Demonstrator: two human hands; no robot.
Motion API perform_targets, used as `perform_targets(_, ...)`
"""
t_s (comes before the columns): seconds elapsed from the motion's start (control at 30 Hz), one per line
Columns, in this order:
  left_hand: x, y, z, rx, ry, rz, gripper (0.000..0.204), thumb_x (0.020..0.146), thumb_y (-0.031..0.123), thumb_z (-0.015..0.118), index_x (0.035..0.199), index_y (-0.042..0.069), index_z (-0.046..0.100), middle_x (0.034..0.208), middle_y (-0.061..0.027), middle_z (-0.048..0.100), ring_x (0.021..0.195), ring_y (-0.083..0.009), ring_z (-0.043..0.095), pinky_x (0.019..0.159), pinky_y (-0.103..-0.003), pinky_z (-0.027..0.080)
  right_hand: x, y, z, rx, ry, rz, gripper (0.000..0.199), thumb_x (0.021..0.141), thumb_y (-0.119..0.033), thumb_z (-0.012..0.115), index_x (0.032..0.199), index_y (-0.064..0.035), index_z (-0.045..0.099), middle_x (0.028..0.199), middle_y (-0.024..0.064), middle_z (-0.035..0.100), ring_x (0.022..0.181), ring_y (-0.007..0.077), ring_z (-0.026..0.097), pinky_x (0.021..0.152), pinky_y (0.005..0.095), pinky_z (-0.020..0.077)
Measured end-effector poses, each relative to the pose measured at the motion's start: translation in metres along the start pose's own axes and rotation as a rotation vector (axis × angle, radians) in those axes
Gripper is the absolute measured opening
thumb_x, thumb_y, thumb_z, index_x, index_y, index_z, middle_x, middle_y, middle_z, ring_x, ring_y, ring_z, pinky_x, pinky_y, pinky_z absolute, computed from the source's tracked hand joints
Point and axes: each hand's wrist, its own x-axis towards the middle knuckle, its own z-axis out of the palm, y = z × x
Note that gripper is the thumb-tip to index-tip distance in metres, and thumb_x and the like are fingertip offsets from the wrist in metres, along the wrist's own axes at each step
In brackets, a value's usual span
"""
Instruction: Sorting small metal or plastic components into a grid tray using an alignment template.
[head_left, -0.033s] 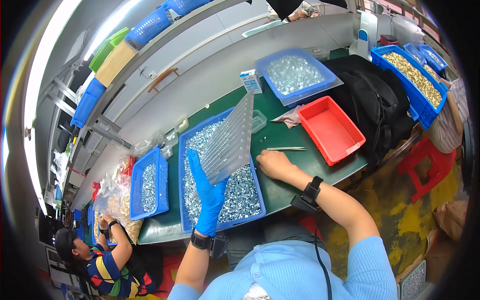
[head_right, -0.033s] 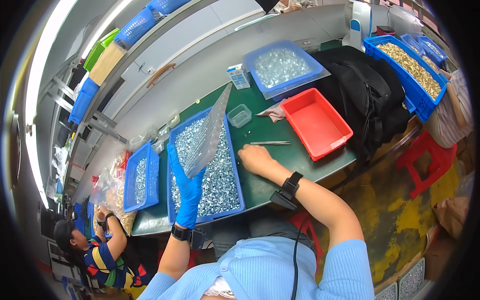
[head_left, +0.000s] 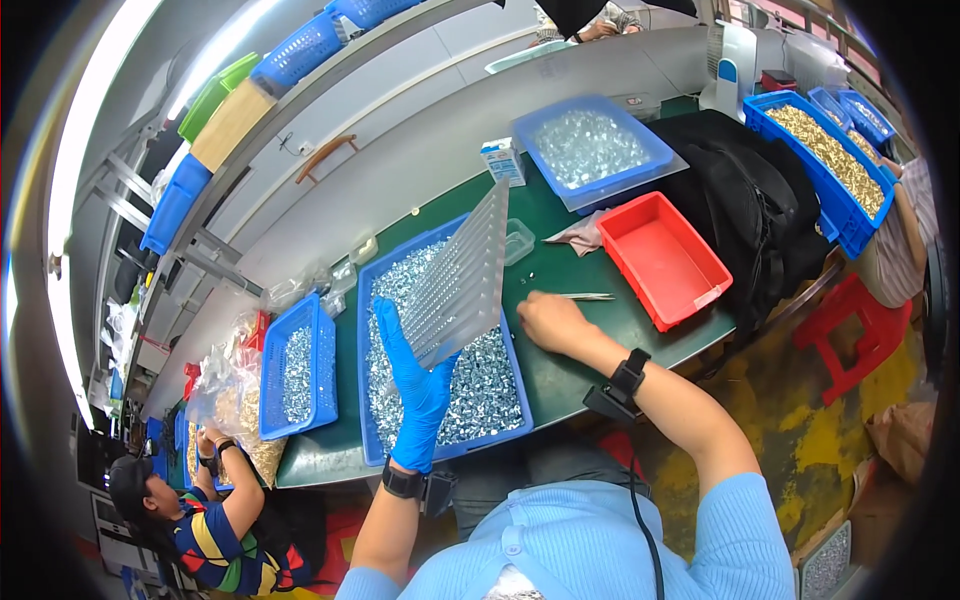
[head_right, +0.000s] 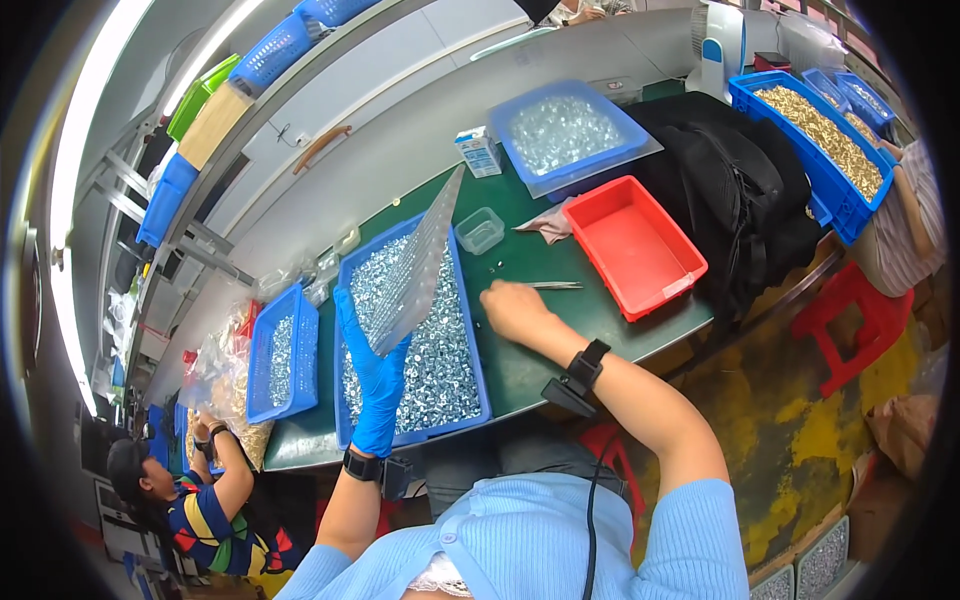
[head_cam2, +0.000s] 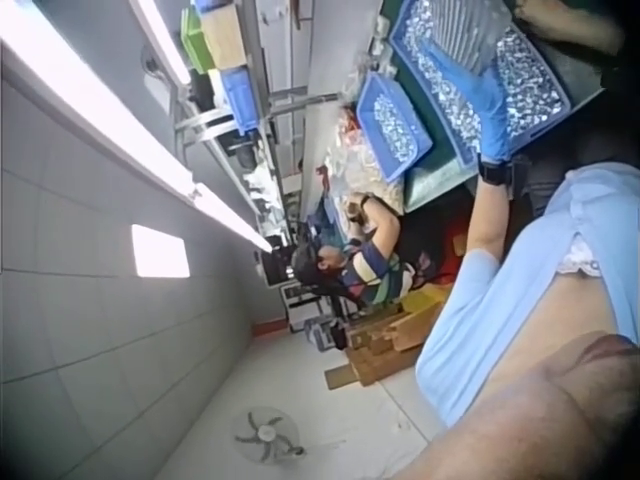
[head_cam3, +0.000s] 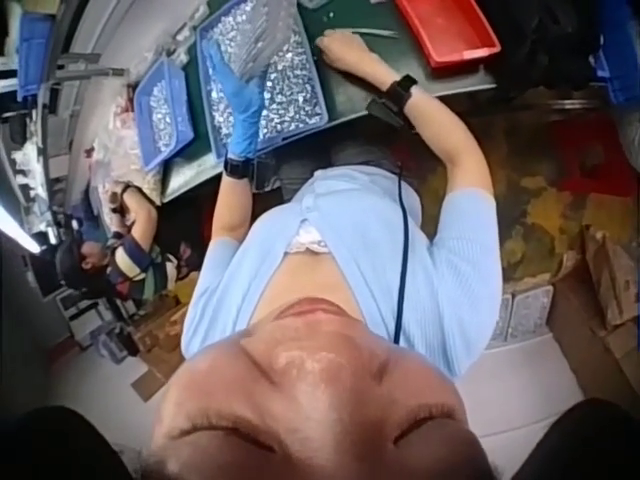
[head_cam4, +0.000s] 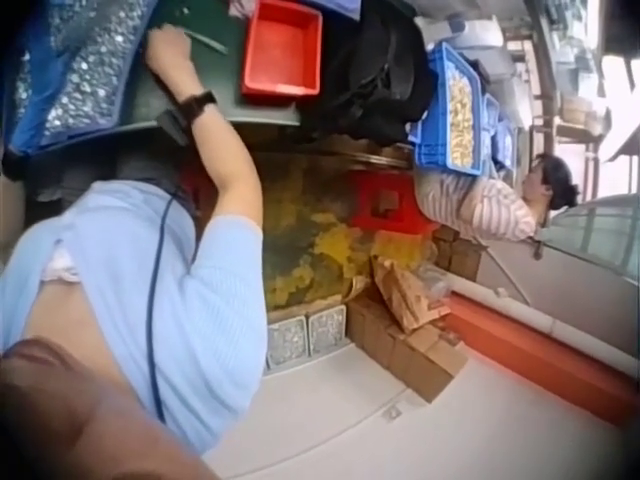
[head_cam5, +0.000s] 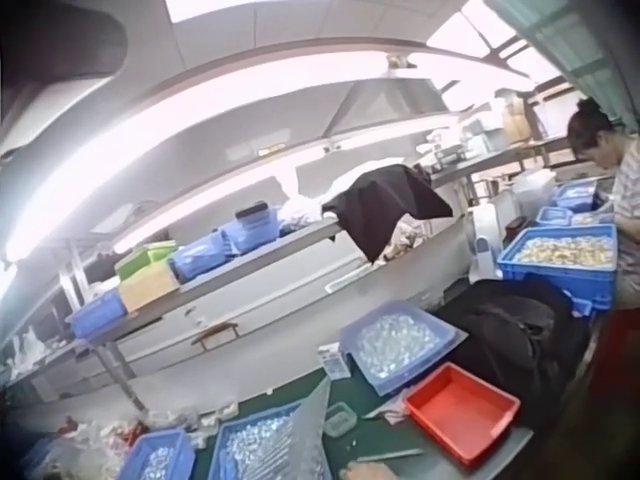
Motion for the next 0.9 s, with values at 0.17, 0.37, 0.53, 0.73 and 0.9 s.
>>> perform_targets(0.17, 0.000, -0.002, -0.004, -0.009, 0.027, -0.006, 0.095, 0.069, 0.010, 0.076, 0.143, 0.006, 0.015, 0.147, -0.0174, 0.015, 0.135, -0.0307, 0.018, 0.110, -0.040, 0.018, 0.035, 0.028, -0.024, -0.142, 0.319, -0.013, 0.012, 0.073, -0.011, 0.057, 0.077, -0.0011, 0.061, 0.082, 0.0164, 0.058, 0.082, 0.0314, 0.060, 0.070, 0.0412, 0.0505)
perform_targets(0.37, -0.003, -0.002, -0.001, -0.028, 0.045, 0.005, 0.096, 0.068, 0.010, 0.076, 0.142, 0.006, 0.016, 0.147, -0.0175, 0.016, 0.135, -0.0305, 0.018, 0.110, -0.040, 0.018, 0.056, 0.045, -0.008, -0.143, 0.087, -0.107, 0.009, 0.070, -0.009, 0.062, 0.075, -0.0024, 0.064, 0.081, 0.0159, 0.059, 0.081, 0.0309, 0.061, 0.069, 0.0396, 0.0505)
perform_targets(0.53, -0.002, -0.008, 0.002, -0.048, 0.058, 0.000, 0.097, 0.068, 0.010, 0.077, 0.142, 0.006, 0.016, 0.147, -0.0169, 0.016, 0.135, -0.0303, 0.018, 0.110, -0.040, 0.018, 0.059, 0.047, -0.027, 0.061, -0.032, 0.093, 0.012, 0.071, -0.007, 0.061, 0.081, -0.0045, 0.066, 0.086, 0.0143, 0.062, 0.081, 0.0309, 0.061, 0.071, 0.0377, 0.0493)
perform_targets(0.73, -0.002, -0.010, -0.002, -0.056, 0.052, -0.027, 0.098, 0.066, 0.009, 0.077, 0.142, 0.006, 0.016, 0.148, -0.0160, 0.015, 0.136, -0.0302, 0.018, 0.110, -0.040, 0.018, 0.038, -0.008, -0.052, 0.755, -0.099, 0.070, 0.020, 0.070, -0.009, 0.060, 0.088, -0.0024, 0.063, 0.092, 0.0193, 0.063, 0.082, 0.0336, 0.062, 0.072, 0.0412, 0.0508)
perform_targets(0.9, -0.002, -0.006, 0.000, -0.037, 0.060, -0.007, 0.098, 0.066, 0.006, 0.077, 0.142, 0.006, 0.016, 0.148, -0.0155, 0.014, 0.136, -0.0300, 0.017, 0.111, -0.040, 0.017, 0.013, -0.010, -0.022, 0.166, -0.140, 0.000, 0.021, 0.071, -0.012, 0.061, 0.090, -0.0018, 0.062, 0.089, 0.0194, 0.062, 0.087, 0.0339, 0.060, 0.073, 0.0418, 0.0500)
